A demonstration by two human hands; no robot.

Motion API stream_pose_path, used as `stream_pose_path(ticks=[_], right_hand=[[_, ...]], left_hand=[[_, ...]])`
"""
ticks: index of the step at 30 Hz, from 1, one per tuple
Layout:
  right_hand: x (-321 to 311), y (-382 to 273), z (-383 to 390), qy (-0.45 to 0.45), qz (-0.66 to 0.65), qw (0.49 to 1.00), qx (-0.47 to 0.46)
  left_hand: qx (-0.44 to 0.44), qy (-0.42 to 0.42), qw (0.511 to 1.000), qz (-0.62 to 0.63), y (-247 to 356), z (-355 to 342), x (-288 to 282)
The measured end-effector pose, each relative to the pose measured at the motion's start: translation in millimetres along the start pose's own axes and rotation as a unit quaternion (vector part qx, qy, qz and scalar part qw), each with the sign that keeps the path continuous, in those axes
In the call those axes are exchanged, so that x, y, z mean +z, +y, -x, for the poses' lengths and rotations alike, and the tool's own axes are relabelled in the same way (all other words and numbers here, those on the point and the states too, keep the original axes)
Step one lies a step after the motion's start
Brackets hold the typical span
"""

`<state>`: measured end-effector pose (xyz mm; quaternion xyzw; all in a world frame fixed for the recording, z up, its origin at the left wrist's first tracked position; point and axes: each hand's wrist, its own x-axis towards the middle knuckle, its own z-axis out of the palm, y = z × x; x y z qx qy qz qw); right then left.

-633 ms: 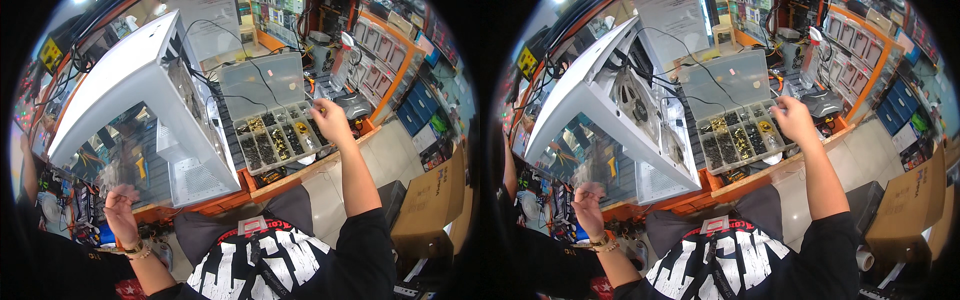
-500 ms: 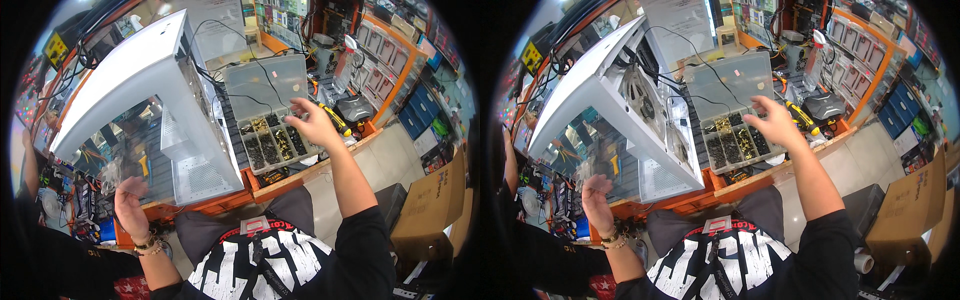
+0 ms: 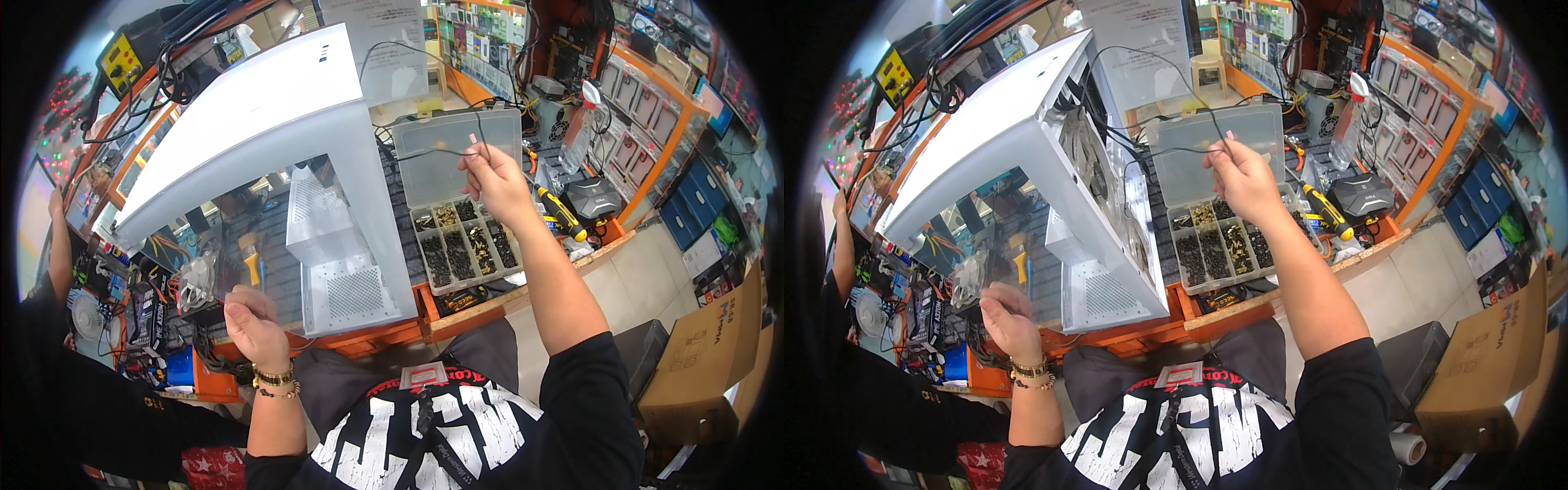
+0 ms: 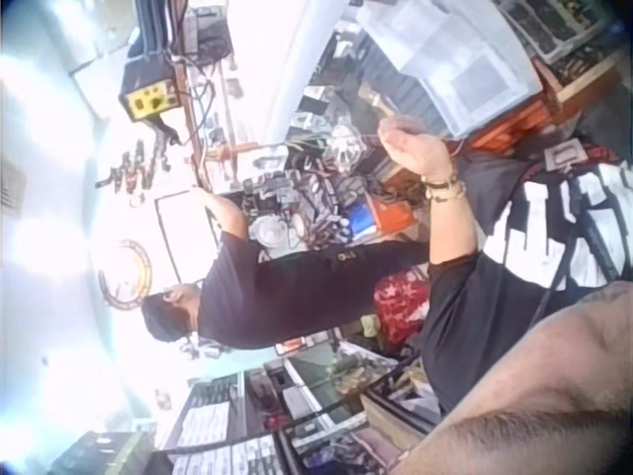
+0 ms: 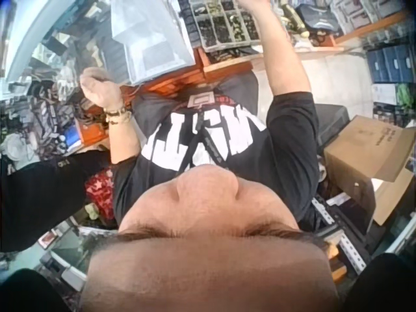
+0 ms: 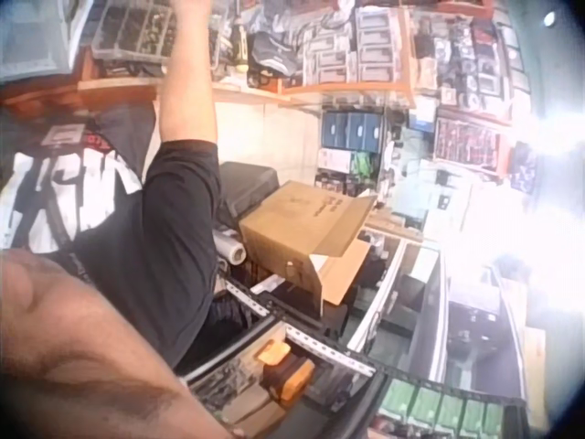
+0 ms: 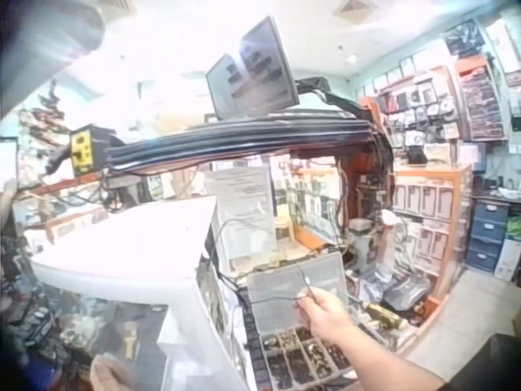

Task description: The person uses a screwdriver to remove a screw from a fan inside a computer case, places the screwdriver and a small part into a container of screws, then picks up and handles another fan and some cables inside the case.

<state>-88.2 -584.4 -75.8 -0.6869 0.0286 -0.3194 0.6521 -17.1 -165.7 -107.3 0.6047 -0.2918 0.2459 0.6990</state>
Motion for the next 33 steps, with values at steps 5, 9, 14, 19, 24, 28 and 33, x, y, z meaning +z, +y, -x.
stream_pose_path(ticks=[5,9,14,19,24,28,33], right_hand=[[-5,-34,-2,-0.056,-0.009,0.998,0.033],[-3,-61,5,-0.089,0.034,0.995,0.036],[10,-91,23,-0.146,0.074,0.985,0.044],[36,-112,52,-0.23,0.019,0.969,0.084],[33,-90,69,-0.298,-0.023,0.953,0.041],[2,-77,51,-0.234,0.087,0.966,0.058],[-47,-46,-8,0.051,0.362,0.923,-0.115]], left_hand=[[0.056,0.061,0.995,-0.061,-11,-7,8],[0.041,0.102,0.991,-0.079,-16,-20,3],[0.017,0.144,0.985,-0.098,-25,-39,-8],[0.018,0.159,0.984,-0.081,-43,-61,-19],[0.006,0.228,0.967,-0.116,-49,-70,-21],[-0.023,0.159,0.98,-0.12,-43,-63,-44],[0.27,0.195,0.936,-0.11,7,-46,-38]])
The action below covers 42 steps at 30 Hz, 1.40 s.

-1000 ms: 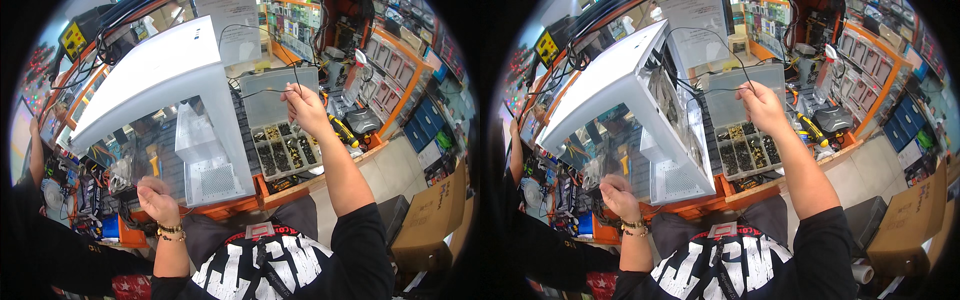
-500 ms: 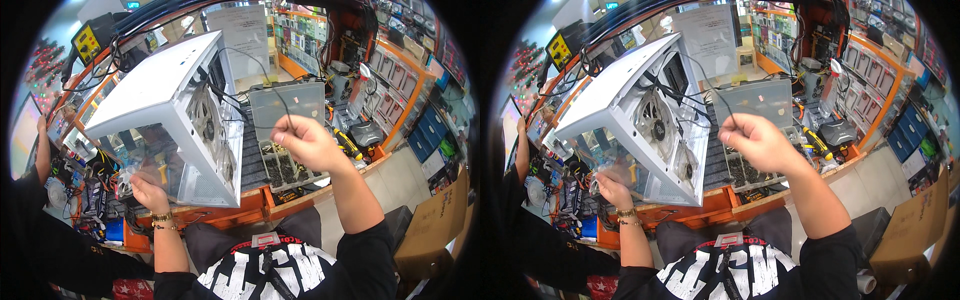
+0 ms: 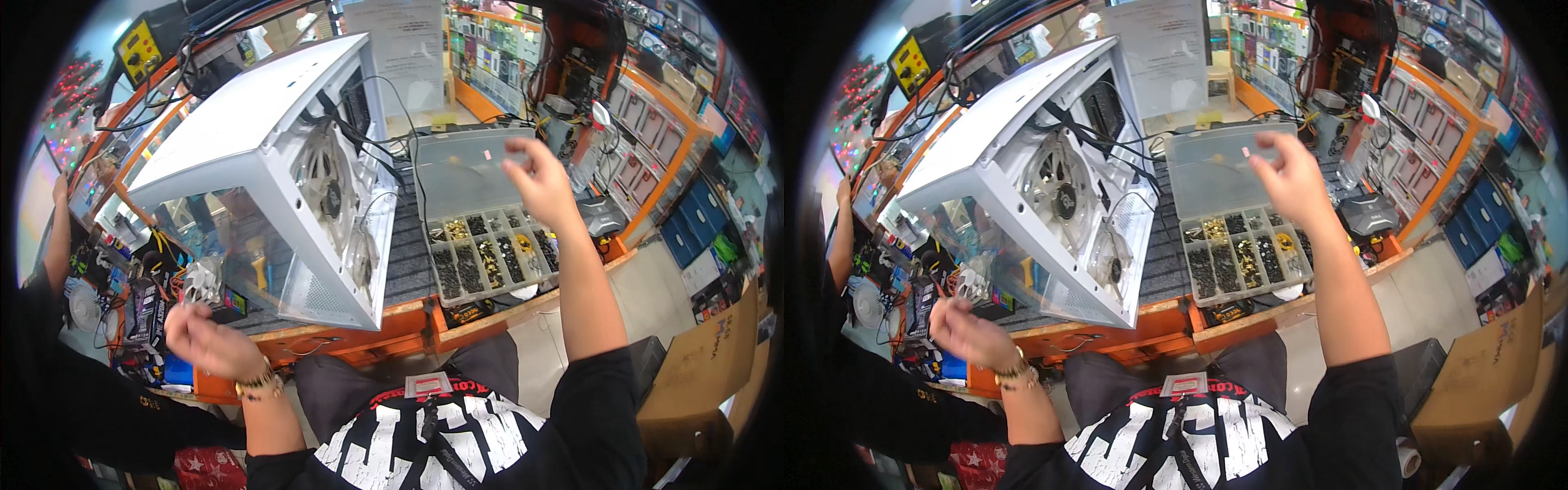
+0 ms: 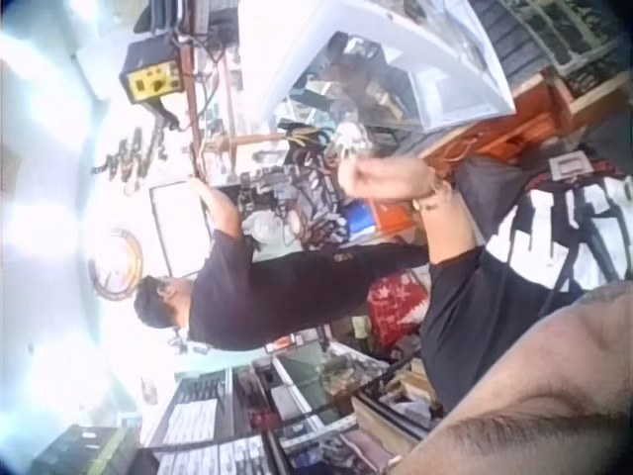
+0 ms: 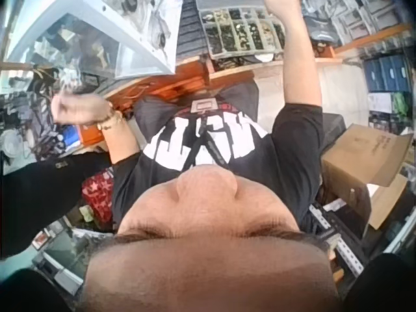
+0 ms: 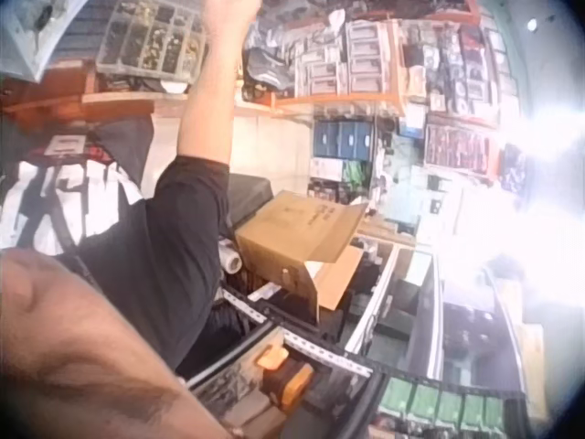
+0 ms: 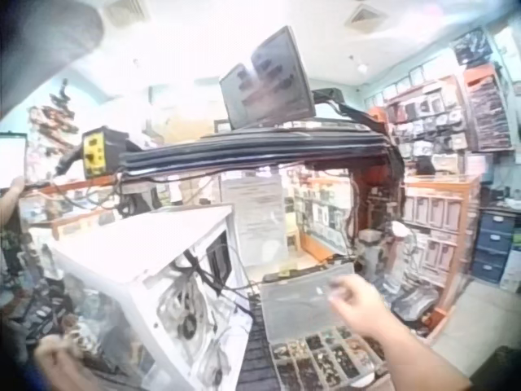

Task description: The person uses a screwdriver to remove a screw from a fan inside a computer case, places the screwdriver and a small part into a container of screws, then picks up and handles another fan and some cables inside the case.

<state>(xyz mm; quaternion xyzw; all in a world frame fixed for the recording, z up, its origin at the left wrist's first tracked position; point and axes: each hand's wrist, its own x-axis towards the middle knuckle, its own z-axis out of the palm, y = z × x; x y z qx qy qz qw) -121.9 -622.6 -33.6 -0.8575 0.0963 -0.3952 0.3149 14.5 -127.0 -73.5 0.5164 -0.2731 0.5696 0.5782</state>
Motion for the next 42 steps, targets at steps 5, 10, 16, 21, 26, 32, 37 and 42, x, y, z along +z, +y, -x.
stream_pose_path(ticks=[5,10,16,21,26,32,37,42], right_hand=[[7,48,-64,0.056,0.189,0.977,-0.084],[42,38,-78,-0.096,0.19,0.977,-0.031],[-6,-2,-39,-0.119,0.268,0.956,-0.015],[-48,-33,40,-0.176,0.255,0.951,-0.025],[-68,-45,100,-0.314,0.248,0.916,0.006],[-61,10,132,-0.281,0.279,0.918,0.005],[-75,38,140,-0.273,0.274,0.921,-0.045],[-74,48,132,-0.273,0.27,0.919,-0.092]], left_hand=[[-0.004,-0.549,0.813,0.195,131,18,54],[-0.038,-0.722,0.688,0.068,144,109,127],[-0.1,-0.726,0.662,-0.156,132,125,133],[-0.143,-0.682,0.694,-0.182,134,123,118],[-0.159,-0.671,0.706,-0.158,134,115,116],[-0.029,-0.706,0.706,-0.056,129,135,136],[0.018,-0.7,0.708,-0.087,120,166,153],[0.054,-0.697,0.708,-0.104,112,180,160]])
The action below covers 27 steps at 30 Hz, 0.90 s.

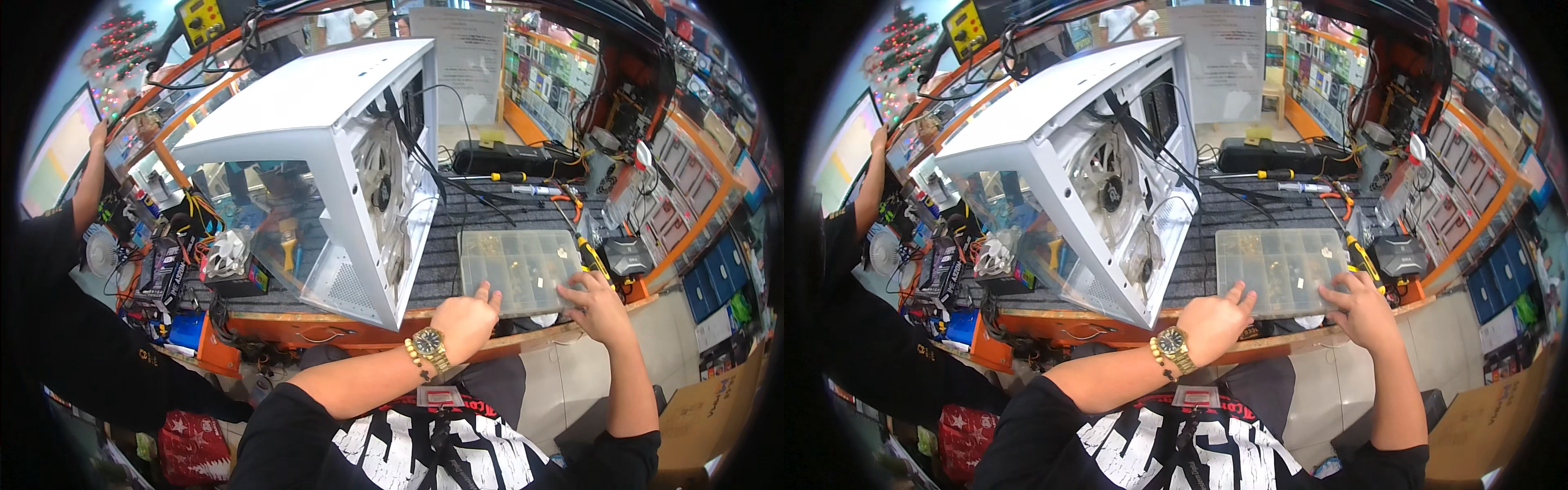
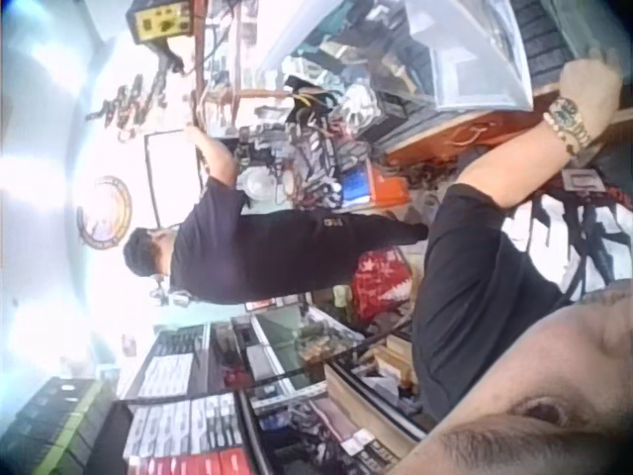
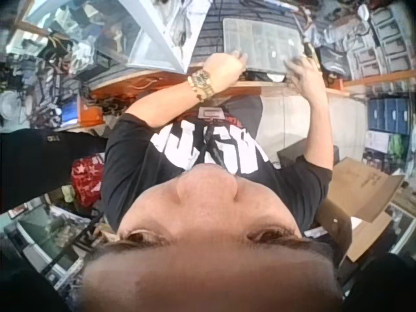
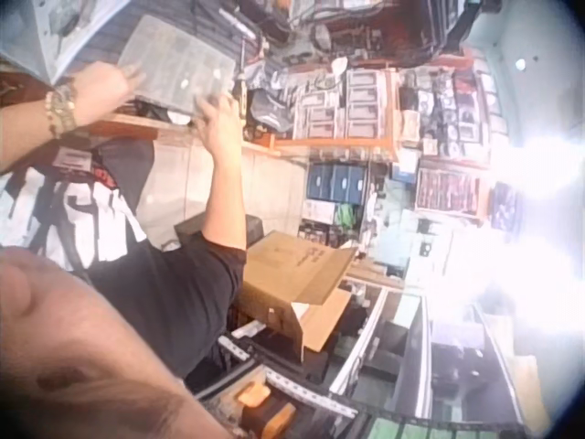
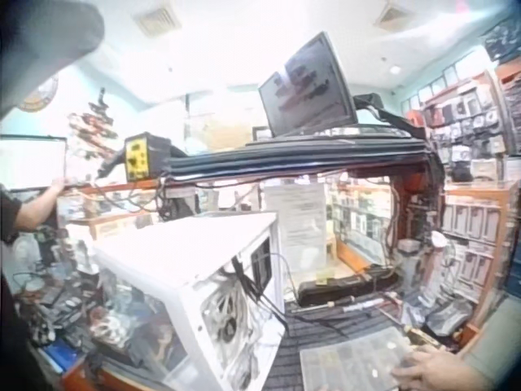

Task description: The person uses a screwdriver to remove a screw from a fan inside a computer case, places the screwdriver and a small part into a container of screws, then picks up and handles another fan and some cables inside the case.

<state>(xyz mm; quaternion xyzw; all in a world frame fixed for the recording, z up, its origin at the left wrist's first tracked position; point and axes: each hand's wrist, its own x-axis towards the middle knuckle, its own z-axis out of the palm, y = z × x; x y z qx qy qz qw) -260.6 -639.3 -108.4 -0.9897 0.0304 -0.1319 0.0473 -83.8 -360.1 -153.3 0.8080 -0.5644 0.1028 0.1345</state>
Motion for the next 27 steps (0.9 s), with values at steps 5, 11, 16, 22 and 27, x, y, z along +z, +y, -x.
stream_pose_path(ticks=[5,11,16,22,27], right_hand=[[-7,-13,-1,0.018,0.069,0.997,-0.044],[11,-9,8,0.057,0.106,0.992,-0.046],[17,-24,3,0.122,0.084,0.989,-0.019],[64,-93,32,0.195,-0.087,0.977,0.017],[87,-105,44,0.113,-0.016,0.991,0.067]], left_hand=[[0.02,0.002,0.999,-0.042,8,-2,4],[0.046,0.02,0.997,-0.052,9,-3,10],[0.059,0.055,0.993,-0.081,8,-8,19],[0.088,0.027,0.994,-0.056,2,-18,13],[0.011,0.024,0.989,-0.148,9,-19,25]])
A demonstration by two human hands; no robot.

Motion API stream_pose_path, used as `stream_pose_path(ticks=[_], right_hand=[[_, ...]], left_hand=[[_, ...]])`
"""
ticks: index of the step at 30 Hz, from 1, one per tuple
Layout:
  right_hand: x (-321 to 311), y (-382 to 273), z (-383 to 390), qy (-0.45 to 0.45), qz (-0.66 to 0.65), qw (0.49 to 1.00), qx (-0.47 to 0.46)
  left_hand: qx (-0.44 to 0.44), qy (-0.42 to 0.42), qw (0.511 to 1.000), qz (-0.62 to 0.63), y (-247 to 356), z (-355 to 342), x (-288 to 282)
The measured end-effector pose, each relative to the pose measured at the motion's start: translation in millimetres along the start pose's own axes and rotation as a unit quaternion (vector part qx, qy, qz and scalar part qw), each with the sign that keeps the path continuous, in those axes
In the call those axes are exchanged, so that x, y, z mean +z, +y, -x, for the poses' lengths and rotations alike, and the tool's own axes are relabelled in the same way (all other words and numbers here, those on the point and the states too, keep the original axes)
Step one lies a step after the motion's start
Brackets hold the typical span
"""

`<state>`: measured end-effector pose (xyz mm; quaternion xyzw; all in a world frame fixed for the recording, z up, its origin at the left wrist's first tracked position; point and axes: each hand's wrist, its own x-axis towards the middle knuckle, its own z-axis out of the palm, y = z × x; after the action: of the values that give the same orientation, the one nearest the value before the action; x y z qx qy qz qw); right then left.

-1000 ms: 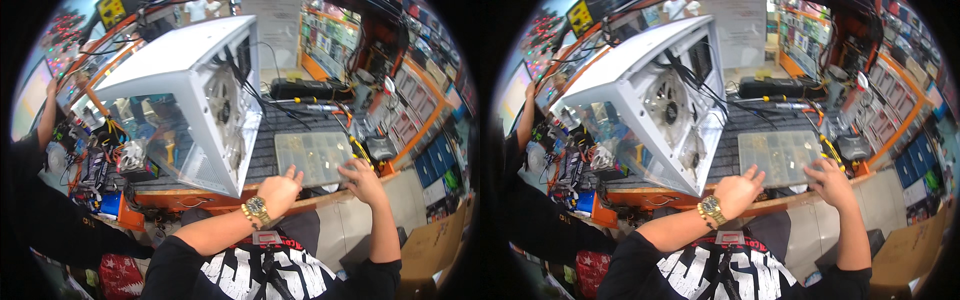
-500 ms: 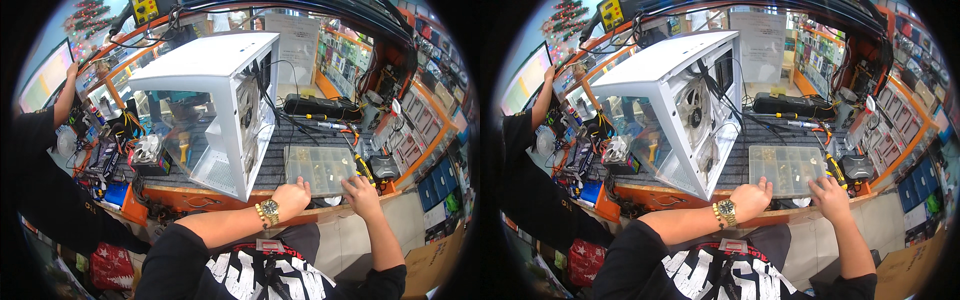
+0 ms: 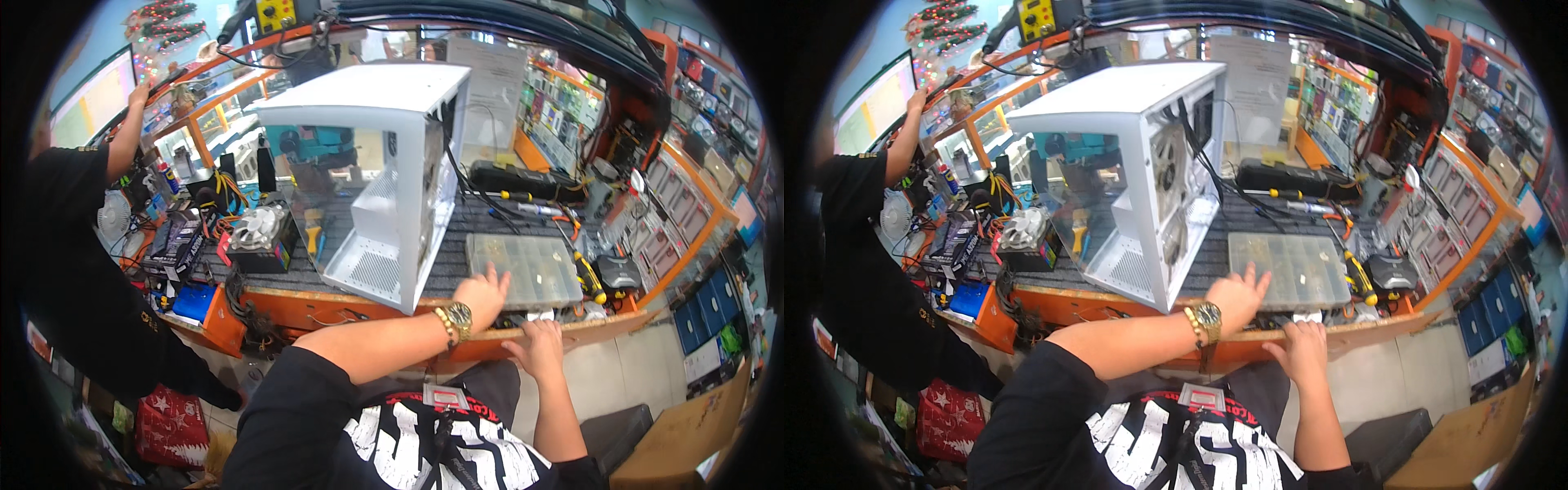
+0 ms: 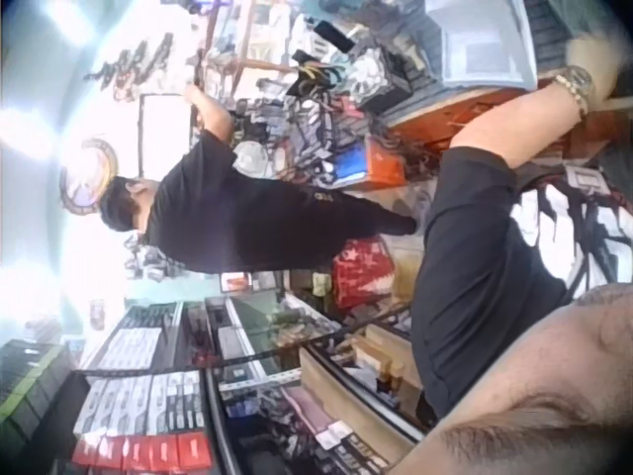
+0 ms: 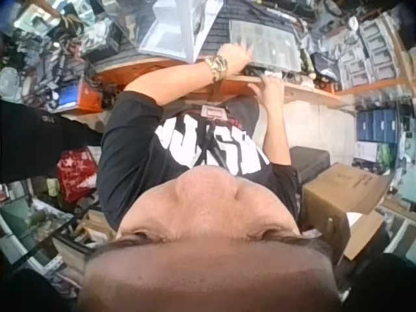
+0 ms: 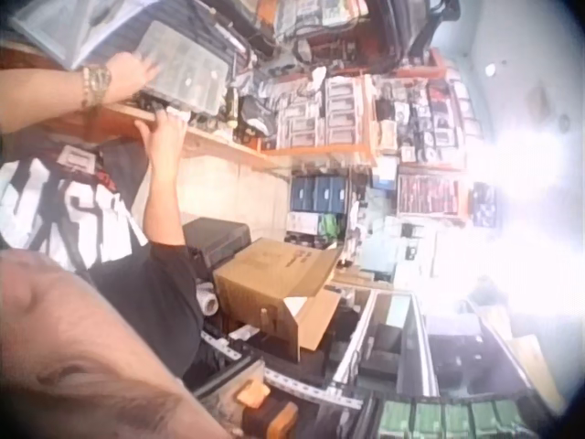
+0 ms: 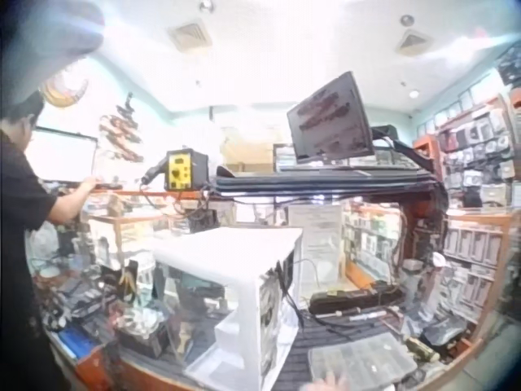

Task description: The person uses a screwdriver to remove a screw from a fan inside a computer case, places the screwdriver and a small part into a container of screws, then picks up and handles another fan and some cables inside the case.

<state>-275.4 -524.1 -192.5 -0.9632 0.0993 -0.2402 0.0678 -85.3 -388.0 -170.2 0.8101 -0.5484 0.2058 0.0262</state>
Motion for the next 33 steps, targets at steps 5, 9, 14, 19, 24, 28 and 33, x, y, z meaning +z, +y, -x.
stream_pose_path(ticks=[5,9,14,19,24,28,33], right_hand=[[7,0,3,-0.02,-0.033,0.999,0.011],[-9,-9,35,-0.028,-0.028,0.999,0.025],[-36,-27,72,-0.033,-0.033,0.999,0.019],[-20,42,63,0.023,-0.397,0.885,0.244],[-52,96,-9,0.017,-0.61,0.647,0.456],[-61,121,-19,-0.089,-0.791,0.511,0.324],[-58,110,8,-0.037,-0.718,0.554,0.419]], left_hand=[[-0.038,-0.063,0.996,-0.049,-20,9,-13],[0.005,-0.022,0.997,-0.076,-22,6,-11],[0.028,0.008,0.993,-0.111,-17,1,4],[0.084,-0.031,0.996,0.014,-23,1,-33],[0.133,-0.002,0.989,0.064,-21,15,-66],[0.183,0.01,0.981,0.065,-26,39,-85],[0.206,0.02,0.97,0.13,-27,81,-89]])
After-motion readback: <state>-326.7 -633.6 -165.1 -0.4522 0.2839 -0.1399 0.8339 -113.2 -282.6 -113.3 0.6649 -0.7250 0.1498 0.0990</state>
